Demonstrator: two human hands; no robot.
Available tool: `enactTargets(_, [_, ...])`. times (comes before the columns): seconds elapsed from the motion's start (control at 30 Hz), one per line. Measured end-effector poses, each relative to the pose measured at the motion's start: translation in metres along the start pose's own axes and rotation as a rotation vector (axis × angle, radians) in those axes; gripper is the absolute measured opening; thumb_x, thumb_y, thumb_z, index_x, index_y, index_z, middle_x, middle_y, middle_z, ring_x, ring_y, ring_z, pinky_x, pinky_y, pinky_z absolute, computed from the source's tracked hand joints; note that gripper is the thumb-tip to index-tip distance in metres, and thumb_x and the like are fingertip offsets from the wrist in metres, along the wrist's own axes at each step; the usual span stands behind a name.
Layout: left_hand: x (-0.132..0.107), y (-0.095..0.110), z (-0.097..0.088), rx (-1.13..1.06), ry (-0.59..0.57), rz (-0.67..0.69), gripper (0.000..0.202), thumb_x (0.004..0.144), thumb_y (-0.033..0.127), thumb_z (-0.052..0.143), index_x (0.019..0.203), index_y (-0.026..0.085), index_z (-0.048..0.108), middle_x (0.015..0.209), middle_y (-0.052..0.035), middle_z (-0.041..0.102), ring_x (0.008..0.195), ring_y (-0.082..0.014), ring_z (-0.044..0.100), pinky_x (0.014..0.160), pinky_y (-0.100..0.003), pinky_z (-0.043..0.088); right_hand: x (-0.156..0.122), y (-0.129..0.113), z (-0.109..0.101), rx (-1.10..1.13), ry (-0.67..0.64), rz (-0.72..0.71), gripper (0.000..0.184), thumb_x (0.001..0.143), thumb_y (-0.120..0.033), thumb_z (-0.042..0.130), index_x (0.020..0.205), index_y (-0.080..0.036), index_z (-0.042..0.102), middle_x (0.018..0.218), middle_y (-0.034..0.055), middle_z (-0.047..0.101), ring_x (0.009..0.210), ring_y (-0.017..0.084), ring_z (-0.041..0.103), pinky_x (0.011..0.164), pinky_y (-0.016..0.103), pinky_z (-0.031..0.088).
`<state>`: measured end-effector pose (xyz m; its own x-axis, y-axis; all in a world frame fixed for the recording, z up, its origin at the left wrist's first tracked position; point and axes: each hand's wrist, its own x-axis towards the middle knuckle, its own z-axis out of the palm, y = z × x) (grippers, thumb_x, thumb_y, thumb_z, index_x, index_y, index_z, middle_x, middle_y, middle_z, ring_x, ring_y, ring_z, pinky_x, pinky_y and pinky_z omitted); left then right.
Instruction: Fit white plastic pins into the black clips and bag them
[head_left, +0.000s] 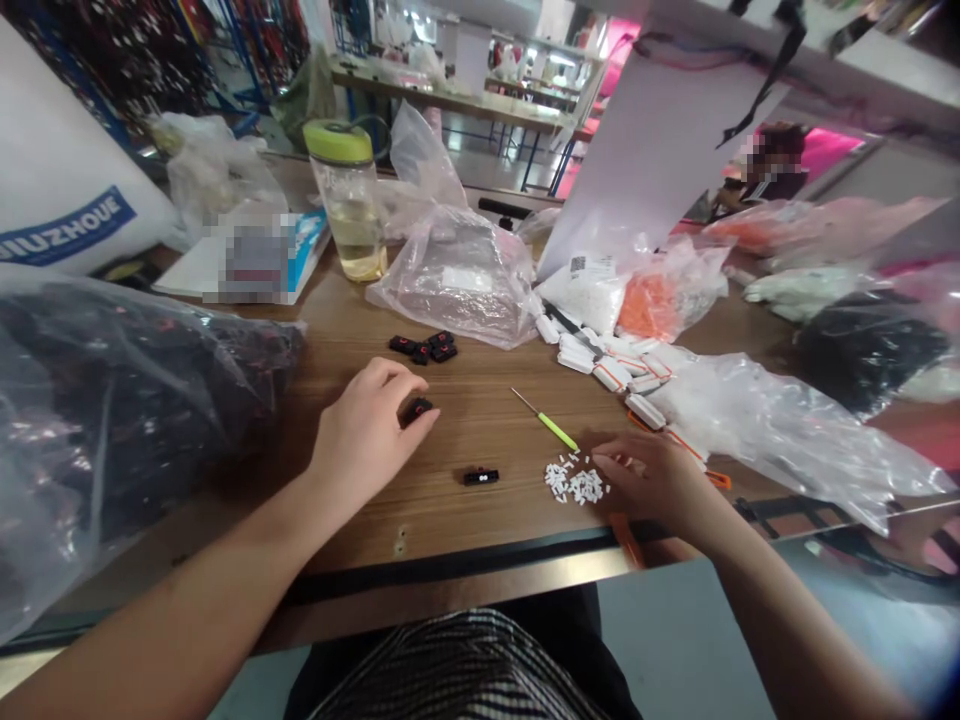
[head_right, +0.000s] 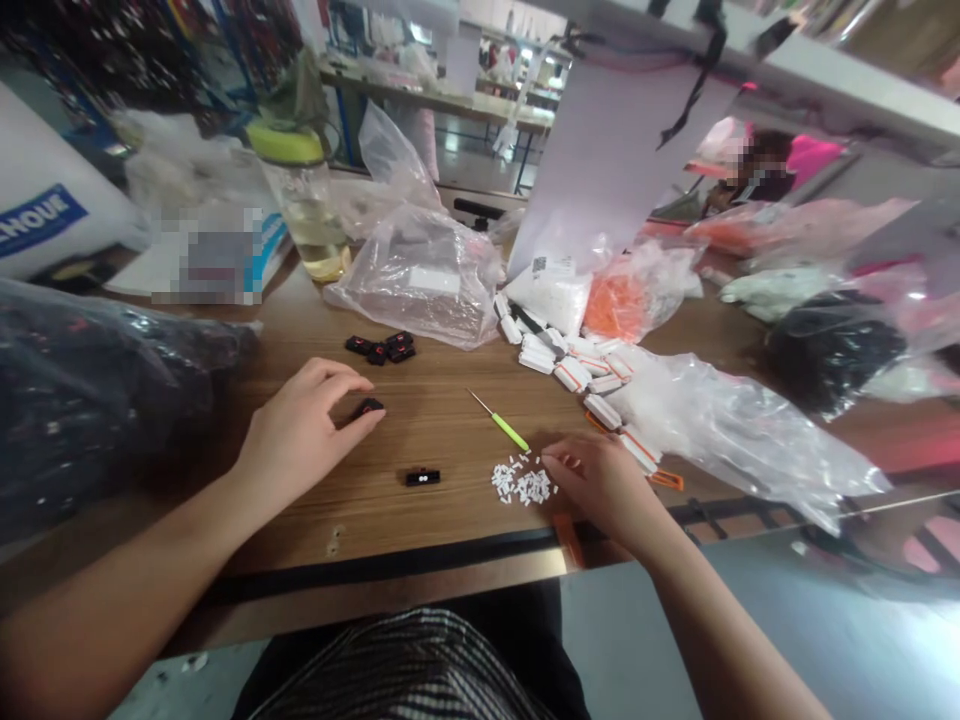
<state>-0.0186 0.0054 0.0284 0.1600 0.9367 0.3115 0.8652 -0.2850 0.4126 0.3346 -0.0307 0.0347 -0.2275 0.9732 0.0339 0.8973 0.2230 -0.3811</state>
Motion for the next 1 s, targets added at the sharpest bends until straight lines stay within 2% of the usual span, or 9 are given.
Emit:
enactTargets(0.07, [0.003,-0.004,0.0,0.044,-0.05,-0.025,0.019,0.087,0.03,0.069,0.104,0.022,0.064,0.113,-0.0041,0.062,0.092,-0.0218,0.063,0.064,-0.029,0.046,0.0,0.003,0.006,0.02,0.004,-0.002,0.022,0.09,-0.035,0.059,0.085,-0.024,0.078,0.086,0.003,0.076,0.074,0.019,0.068,0.069,0.031,0.05])
enactTargets(0.2, [0.004,-0.009,0.003,0.055,-0.159,-0.028,0.011,0.088,0.024,0.067,0.098,0.021,0.065,0.101,-0.0026,0.064,0.085,-0.02,0.064,0.068,-0.03,0.047,0.001,0.005,0.012,0.048,0.027,-0.04,0.022,0.089,-0.037,0.062,0.083,-0.023,0.078,0.079,0.0028,0.074,0.07,0.019,0.066,0.068,0.031,0.049])
enactTargets(0.4, [0.006,-0.014,0.009,-0.101,-0.228,0.052,0.013,0.087,0.02,0.07,0.099,0.021,0.067,0.096,-0.0009,0.069,0.08,-0.0166,0.065,0.073,-0.029,0.049,-0.001,0.008,0.015,0.06,0.022,-0.025,0.022,0.089,-0.038,0.062,0.082,-0.023,0.077,0.081,0.0022,0.074,0.07,0.018,0.066,0.066,0.031,0.049])
enactTargets(0.53, [0.005,-0.011,0.011,-0.167,-0.267,0.108,0.016,0.09,0.023,0.066,0.106,0.021,0.066,0.098,-0.0019,0.071,0.078,-0.0166,0.066,0.074,-0.03,0.051,-0.001,0.0,0.012,0.078,0.005,0.024,0.018,0.086,-0.034,0.064,0.077,-0.024,0.075,0.076,0.0,0.073,0.066,0.017,0.065,0.063,0.03,0.048])
enactTargets(0.67, [0.004,-0.007,0.012,-0.133,-0.277,0.163,0.02,0.097,0.023,0.055,0.114,0.019,0.065,0.109,-0.0063,0.071,0.094,-0.0219,0.068,0.087,-0.037,0.052,0.008,-0.024,0.004,0.156,0.068,0.009,0.018,0.086,-0.036,0.064,0.078,-0.024,0.074,0.077,0.0003,0.074,0.067,0.017,0.067,0.064,0.03,0.049])
enactTargets(0.77, [0.003,-0.005,0.014,-0.087,-0.282,0.172,0.022,0.098,0.021,0.051,0.114,0.017,0.066,0.108,-0.0082,0.071,0.1,-0.025,0.067,0.092,-0.042,0.051,0.025,-0.053,0.003,0.216,0.108,-0.124,0.015,0.088,-0.032,0.063,0.081,-0.024,0.073,0.078,0.0005,0.073,0.072,0.017,0.067,0.071,0.031,0.05])
enactTargets(0.9, [0.0,-0.005,0.022,-0.172,-0.264,0.246,0.019,0.096,0.019,0.055,0.11,0.019,0.067,0.105,-0.0052,0.071,0.097,-0.0222,0.067,0.09,-0.038,0.052,0.057,-0.091,0.017,0.286,0.076,-0.3,0.011,0.09,-0.025,0.063,0.083,-0.023,0.072,0.079,0.0005,0.07,0.078,0.017,0.064,0.08,0.034,0.047])
enactTargets(1.0, [-0.002,-0.004,0.026,-0.256,-0.228,0.256,0.015,0.094,0.019,0.06,0.106,0.021,0.067,0.098,-0.0021,0.072,0.086,-0.0191,0.067,0.081,-0.034,0.053,0.077,-0.105,0.034,0.319,0.048,-0.409,0.008,0.089,-0.022,0.065,0.083,-0.022,0.071,0.085,0.0023,0.068,0.086,0.018,0.062,0.084,0.037,0.046])
